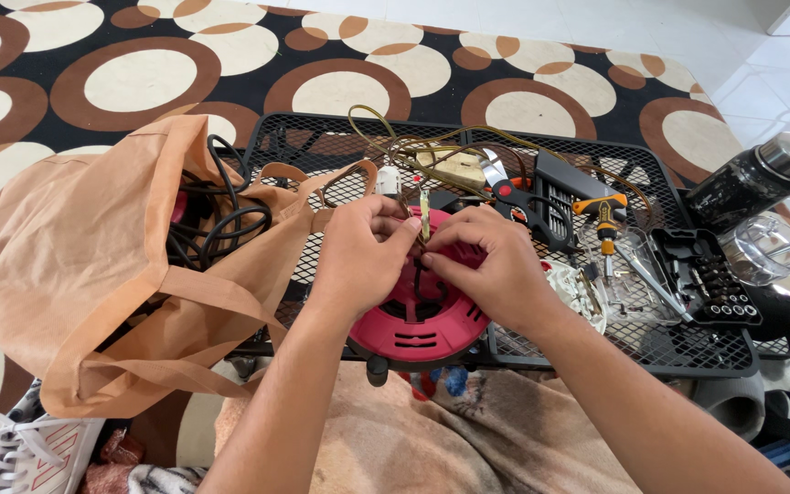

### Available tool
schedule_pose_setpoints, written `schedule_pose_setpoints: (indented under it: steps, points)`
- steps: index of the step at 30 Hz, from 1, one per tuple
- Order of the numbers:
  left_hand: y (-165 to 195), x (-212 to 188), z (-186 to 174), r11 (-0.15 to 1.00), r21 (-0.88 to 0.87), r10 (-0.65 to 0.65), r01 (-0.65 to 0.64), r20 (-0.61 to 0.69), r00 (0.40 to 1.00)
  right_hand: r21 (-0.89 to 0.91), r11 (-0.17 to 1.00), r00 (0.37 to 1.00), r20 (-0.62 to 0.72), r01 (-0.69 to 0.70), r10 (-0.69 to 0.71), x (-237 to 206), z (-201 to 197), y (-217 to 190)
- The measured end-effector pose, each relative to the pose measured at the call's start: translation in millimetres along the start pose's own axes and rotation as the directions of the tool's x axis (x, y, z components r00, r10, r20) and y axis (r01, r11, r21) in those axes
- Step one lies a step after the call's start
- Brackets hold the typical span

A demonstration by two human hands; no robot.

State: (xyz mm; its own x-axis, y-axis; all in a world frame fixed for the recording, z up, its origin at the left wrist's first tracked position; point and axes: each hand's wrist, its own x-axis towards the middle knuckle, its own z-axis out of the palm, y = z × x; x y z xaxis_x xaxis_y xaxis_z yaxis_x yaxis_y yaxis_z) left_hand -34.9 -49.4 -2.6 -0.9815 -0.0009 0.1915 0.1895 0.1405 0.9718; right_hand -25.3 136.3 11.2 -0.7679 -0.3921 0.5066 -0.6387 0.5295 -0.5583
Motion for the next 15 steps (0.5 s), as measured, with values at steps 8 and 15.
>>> schedule_pose_setpoints:
  steps: [8,15]
  points:
    - [2.2,-0.4,1.0,1.000,-0.005,-0.024,0.024,-0.012,1.000,0.012,1.000,0.999,-0.035,-0.010,0.010,-0.8,2.6,-1.0]
    - [5.4,-2.5,0.3,0.999,0.040,-0.001,0.002,-0.031,1.000,0.040,0.999,0.999,-0.051,-0.004,0.006,-2.1,2.9,-2.9]
